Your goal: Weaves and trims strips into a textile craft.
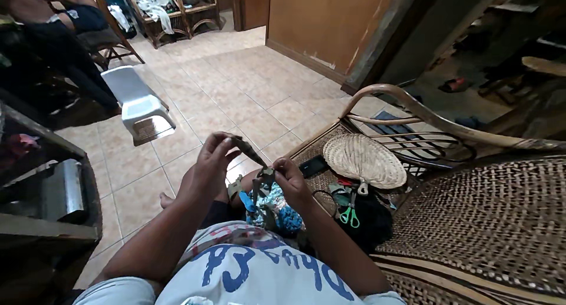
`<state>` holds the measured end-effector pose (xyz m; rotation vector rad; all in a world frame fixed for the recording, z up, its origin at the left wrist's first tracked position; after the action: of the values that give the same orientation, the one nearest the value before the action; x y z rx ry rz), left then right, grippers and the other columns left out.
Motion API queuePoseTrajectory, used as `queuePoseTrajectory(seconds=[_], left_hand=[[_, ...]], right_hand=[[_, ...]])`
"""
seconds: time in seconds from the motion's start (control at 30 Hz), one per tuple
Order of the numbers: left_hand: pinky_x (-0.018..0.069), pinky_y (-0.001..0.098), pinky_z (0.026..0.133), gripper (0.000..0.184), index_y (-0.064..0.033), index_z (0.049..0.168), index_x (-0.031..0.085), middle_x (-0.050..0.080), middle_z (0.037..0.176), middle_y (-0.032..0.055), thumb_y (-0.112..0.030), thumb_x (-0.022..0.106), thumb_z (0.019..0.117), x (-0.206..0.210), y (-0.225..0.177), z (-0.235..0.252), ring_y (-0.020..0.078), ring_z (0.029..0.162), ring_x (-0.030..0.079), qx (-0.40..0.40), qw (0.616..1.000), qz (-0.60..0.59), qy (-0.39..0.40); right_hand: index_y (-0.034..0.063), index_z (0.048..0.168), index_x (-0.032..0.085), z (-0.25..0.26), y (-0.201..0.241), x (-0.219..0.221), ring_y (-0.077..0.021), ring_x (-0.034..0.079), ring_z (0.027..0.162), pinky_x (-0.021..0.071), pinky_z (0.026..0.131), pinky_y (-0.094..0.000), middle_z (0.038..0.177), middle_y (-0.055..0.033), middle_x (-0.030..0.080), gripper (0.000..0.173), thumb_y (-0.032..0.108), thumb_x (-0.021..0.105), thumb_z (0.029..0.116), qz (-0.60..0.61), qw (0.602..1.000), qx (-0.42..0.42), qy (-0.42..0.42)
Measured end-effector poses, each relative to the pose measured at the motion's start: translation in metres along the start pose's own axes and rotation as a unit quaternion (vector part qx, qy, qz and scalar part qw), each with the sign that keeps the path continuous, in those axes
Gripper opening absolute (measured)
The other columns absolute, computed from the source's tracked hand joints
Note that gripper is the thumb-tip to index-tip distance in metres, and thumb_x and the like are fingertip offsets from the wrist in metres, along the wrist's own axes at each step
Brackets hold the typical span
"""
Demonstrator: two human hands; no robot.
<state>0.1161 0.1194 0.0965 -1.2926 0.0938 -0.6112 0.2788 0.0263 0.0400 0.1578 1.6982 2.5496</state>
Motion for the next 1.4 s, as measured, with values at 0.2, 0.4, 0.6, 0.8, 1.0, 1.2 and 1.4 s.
queuePoseTrajectory(seconds=[0.2, 0.4, 0.6, 0.8, 1.0, 1.2, 1.4], left_hand=[[0.0580, 0.0399, 0.092, 0.023, -0.0137, 0.112, 0.047, 0.070, 0.096, 0.0014, -0.016, 0.024, 0.1115, -0.040, -0.016, 0.016, 0.0180, 0.095, 0.071, -0.046, 0.984, -0.115, -0.132], [0.0473, 0.0158, 0.060, 0.018, -0.0242, 0.106, 0.050, 0.054, 0.077, -0.0112, -0.022, 0.033, 0.1100, -0.060, -0.004, 0.018, -0.0005, 0.061, 0.050, -0.070, 0.996, -0.004, -0.045], [0.0508, 0.0380, 0.073, 0.033, -0.0131, 0.117, 0.073, 0.067, 0.084, 0.0022, -0.037, 0.071, 0.0944, 0.001, 0.035, -0.016, 0.0120, 0.073, 0.060, -0.049, 0.799, 0.498, 0.335], [0.0487, 0.0204, 0.070, 0.021, -0.0115, 0.102, 0.077, 0.060, 0.093, -0.0022, -0.025, 0.060, 0.1021, 0.007, 0.024, -0.009, 0.0025, 0.078, 0.056, 0.004, 0.860, 0.414, 0.298], [0.0555, 0.0273, 0.081, 0.028, -0.0078, 0.104, 0.066, 0.066, 0.089, -0.0010, -0.023, 0.044, 0.1086, -0.004, 0.035, -0.011, 0.0078, 0.084, 0.065, -0.099, 0.947, 0.200, 0.230], [0.0383, 0.0147, 0.054, 0.026, -0.0136, 0.096, 0.062, 0.048, 0.068, -0.0088, -0.025, 0.042, 0.1090, -0.011, 0.056, -0.013, -0.0002, 0.056, 0.043, -0.175, 0.961, 0.136, 0.166], [0.0429, 0.0164, 0.057, 0.018, -0.0135, 0.099, 0.071, 0.064, 0.078, -0.0057, -0.027, 0.060, 0.1025, -0.023, 0.061, -0.009, -0.0001, 0.060, 0.051, -0.143, 0.950, 0.236, 0.148]], right_hand=[[0.0075, 0.110, 0.049, 0.002, -0.007, 0.001, -0.0070, 0.067, 0.075, 0.0588, 0.075, -0.0275, 0.084, 0.0017, 0.067, 0.011, 0.005, 0.041, 0.1022, 0.044, 0.997, 0.054, 0.040], [0.0068, 0.109, 0.054, 0.000, -0.006, 0.000, -0.0046, 0.062, 0.064, 0.0556, 0.061, -0.0228, 0.083, 0.0014, 0.066, 0.008, 0.009, 0.049, 0.1032, 0.026, 0.996, 0.073, 0.047], [0.0073, 0.115, 0.056, 0.000, 0.005, -0.011, -0.0041, 0.062, 0.070, 0.0561, 0.065, -0.0224, 0.088, 0.0030, 0.063, 0.014, 0.007, 0.054, 0.1016, 0.038, 0.994, 0.096, 0.020], [0.0043, 0.123, 0.059, -0.006, 0.013, -0.036, -0.0037, 0.067, 0.087, 0.0588, 0.082, -0.0248, 0.102, 0.0019, 0.069, 0.033, -0.001, 0.065, 0.0905, -0.046, 0.996, 0.059, 0.052], [0.0001, 0.112, 0.066, -0.010, 0.006, -0.067, -0.0070, 0.063, 0.077, 0.0560, 0.070, -0.0255, 0.102, -0.0067, 0.069, 0.025, -0.002, 0.066, 0.0878, -0.221, 0.967, 0.033, -0.125], [-0.0031, 0.106, 0.069, -0.018, -0.002, -0.072, -0.0240, 0.069, 0.083, 0.0597, 0.076, -0.0422, 0.100, -0.0172, 0.069, 0.025, -0.001, 0.074, 0.0817, -0.351, 0.914, 0.049, -0.198], [-0.0056, 0.101, 0.070, -0.029, -0.004, -0.076, -0.0184, 0.071, 0.082, 0.0612, 0.077, -0.0343, 0.096, -0.0159, 0.071, 0.015, -0.002, 0.070, 0.0861, -0.336, 0.900, -0.064, -0.270]])
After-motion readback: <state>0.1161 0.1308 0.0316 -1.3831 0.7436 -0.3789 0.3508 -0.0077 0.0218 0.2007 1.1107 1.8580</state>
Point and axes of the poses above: each hand's wrist, its own z-axis towards the middle knuckle, its own x-axis out of the palm, y = z × x, the point moved 8 cm from there along z, towards the middle knuckle
